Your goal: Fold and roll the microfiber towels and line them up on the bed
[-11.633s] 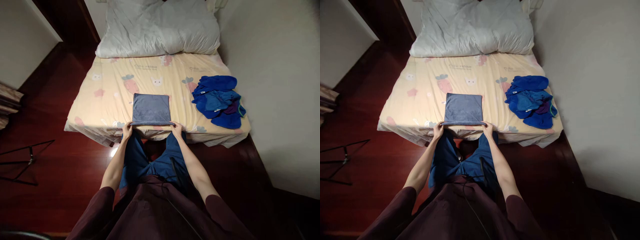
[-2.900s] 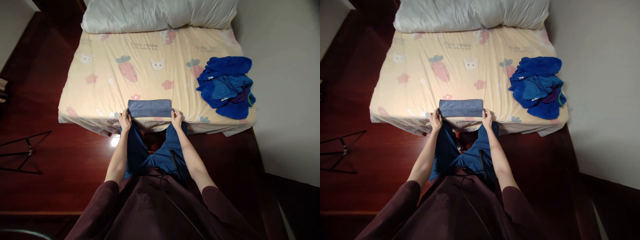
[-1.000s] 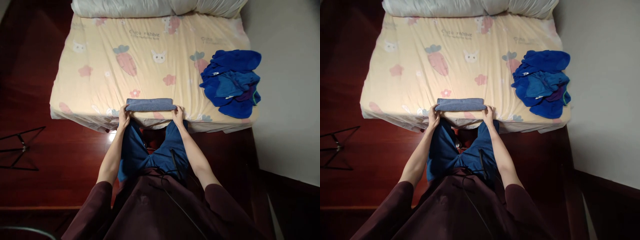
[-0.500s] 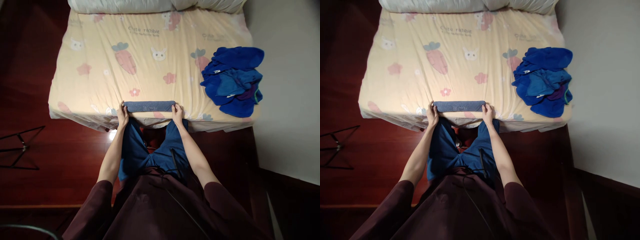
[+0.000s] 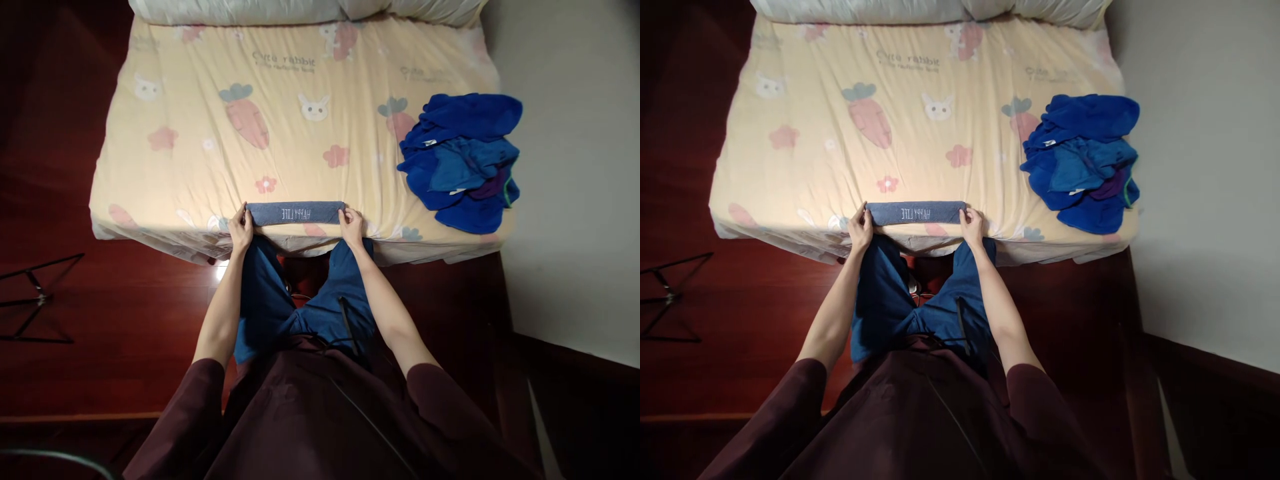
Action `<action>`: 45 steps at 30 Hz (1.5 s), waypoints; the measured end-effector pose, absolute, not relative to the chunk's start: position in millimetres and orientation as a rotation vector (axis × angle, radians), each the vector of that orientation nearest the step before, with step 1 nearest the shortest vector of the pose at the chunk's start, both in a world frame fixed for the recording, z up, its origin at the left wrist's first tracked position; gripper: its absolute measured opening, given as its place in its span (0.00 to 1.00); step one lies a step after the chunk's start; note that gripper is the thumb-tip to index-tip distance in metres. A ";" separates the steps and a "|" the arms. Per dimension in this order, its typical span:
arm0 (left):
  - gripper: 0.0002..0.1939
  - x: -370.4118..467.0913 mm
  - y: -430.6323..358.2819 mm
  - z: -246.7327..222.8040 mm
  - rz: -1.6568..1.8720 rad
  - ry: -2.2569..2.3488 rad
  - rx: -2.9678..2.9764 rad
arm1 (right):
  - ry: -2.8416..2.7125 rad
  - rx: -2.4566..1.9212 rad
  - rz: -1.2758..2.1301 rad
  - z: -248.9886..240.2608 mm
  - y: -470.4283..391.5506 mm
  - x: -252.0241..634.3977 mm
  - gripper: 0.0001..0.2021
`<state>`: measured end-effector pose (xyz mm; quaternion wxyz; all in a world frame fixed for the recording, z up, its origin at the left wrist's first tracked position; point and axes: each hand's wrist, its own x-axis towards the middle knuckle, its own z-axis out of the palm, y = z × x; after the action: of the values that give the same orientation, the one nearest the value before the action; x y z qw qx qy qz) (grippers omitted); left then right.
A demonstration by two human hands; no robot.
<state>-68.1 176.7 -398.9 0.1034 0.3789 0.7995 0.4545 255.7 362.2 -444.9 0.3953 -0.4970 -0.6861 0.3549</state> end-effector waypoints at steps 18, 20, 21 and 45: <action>0.33 -11.8 216.2 -341.3 0.622 2.208 1.787 | -2.662 -1.041 0.483 -344.9 326.2 173.2 0.25; 0.35 -14.7 210.5 -348.7 0.662 2.208 1.749 | -2.707 -1.004 0.486 -353.0 324.7 175.6 0.27; 0.36 -19.1 205.4 -352.1 0.679 2.222 1.722 | -2.717 -1.003 0.483 -357.3 325.4 180.2 0.28; 0.11 59.5 171.3 -336.4 1.639 1.465 -0.052 | -2.925 -1.013 0.657 -327.6 400.0 221.9 0.27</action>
<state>59.5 171.3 -336.4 0.4539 -0.0212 0.5937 0.6641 221.9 400.0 -327.6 -0.0116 -0.3200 -0.9243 0.2076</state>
